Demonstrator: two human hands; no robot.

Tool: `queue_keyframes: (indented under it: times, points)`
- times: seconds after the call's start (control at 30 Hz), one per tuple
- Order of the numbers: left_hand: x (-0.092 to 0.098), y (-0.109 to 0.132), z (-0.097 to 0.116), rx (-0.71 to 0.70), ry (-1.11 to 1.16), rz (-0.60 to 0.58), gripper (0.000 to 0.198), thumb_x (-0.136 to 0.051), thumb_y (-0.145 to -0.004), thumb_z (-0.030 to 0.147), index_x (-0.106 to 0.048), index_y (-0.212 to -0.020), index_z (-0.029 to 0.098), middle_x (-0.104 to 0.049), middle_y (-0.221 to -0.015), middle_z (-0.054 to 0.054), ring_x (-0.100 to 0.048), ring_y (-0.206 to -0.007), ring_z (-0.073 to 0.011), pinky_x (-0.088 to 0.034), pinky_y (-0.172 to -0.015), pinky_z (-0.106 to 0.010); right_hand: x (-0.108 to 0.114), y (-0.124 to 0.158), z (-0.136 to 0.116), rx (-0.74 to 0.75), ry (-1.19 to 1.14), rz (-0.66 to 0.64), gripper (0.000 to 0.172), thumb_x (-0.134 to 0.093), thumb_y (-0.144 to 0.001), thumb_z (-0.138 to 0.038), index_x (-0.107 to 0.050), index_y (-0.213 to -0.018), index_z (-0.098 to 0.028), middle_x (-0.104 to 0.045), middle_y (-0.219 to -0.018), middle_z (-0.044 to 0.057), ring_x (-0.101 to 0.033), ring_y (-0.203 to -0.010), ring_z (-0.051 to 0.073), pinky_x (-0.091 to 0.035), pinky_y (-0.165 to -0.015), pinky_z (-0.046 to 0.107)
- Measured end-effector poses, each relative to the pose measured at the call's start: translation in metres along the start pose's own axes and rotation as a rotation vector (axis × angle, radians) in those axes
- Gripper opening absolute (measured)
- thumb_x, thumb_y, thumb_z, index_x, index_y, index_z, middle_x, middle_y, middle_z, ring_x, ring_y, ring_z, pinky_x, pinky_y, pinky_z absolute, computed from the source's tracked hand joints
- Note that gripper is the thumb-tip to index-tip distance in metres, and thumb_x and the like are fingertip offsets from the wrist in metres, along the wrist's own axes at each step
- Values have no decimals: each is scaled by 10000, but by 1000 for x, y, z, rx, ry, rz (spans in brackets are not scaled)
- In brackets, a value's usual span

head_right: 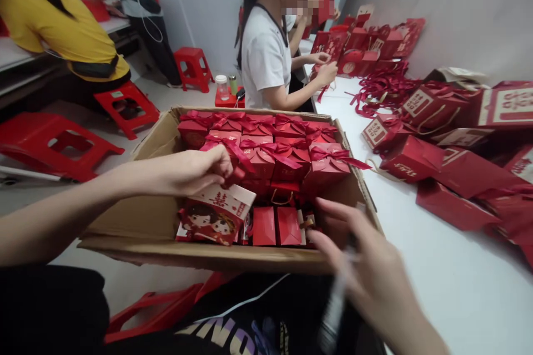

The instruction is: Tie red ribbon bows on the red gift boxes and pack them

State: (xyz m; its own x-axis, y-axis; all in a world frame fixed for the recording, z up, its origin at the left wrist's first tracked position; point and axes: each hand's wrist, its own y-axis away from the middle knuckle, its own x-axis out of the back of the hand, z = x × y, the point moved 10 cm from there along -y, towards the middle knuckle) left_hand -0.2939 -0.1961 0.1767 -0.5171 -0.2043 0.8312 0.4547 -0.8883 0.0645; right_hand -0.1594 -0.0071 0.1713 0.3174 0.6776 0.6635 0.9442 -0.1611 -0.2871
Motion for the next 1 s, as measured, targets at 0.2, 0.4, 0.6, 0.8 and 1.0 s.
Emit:
queue_keyframes:
  times: [0.2, 0.4, 0.6, 0.8, 1.0]
  points:
    - [-2, -27, 26, -140, 401, 136, 181, -514, -769, 160, -359, -857, 192, -548, -861, -27, -580, -747, -108, -476, -637, -235, -74, -56, -38, 2, -252, -150, 176, -536, -830, -354, -570, -877, -188, -636, -767, 29, -596, -682, 180, -485, -625, 268]
    - [-2, -18, 0, -24, 666, 263, 235, -600, -721, 195, -416, -867, 178, -558, -878, -16, -580, -827, -117, -486, -740, -261, -65, -63, -38, -3, -322, -71, 140, -547, -810, -305, -580, -778, -172, -605, -708, 8, -548, -650, 155, -437, -606, 243]
    - [0, -3, -13, 151, 589, 342, 287, -532, -791, 408, -544, -935, 160, -596, -886, -16, -564, -769, -128, -448, -672, -237, -54, -69, -48, 34, -342, -4, 152, -570, -802, -320, -588, -781, -170, -600, -695, 5, -539, -637, 154, -438, -601, 240]
    - [3, 0, -3, 157, 485, 399, 240, -538, -785, 386, -517, -726, 155, -526, -691, 36, -487, -614, -92, -391, -559, -196, -53, -71, -60, 89, -327, -4, 124, -566, -811, -304, -586, -796, -183, -608, -706, 5, -546, -643, 161, -440, -594, 240]
    - [14, 5, 1, 122, 471, 493, 203, -512, -810, 345, -543, -750, 153, -555, -737, 21, -512, -689, -105, -419, -653, -213, -53, -72, -68, 120, -320, -24, 100, -563, -816, -286, -587, -810, -189, -620, -739, 6, -556, -669, 161, -438, -614, 240]
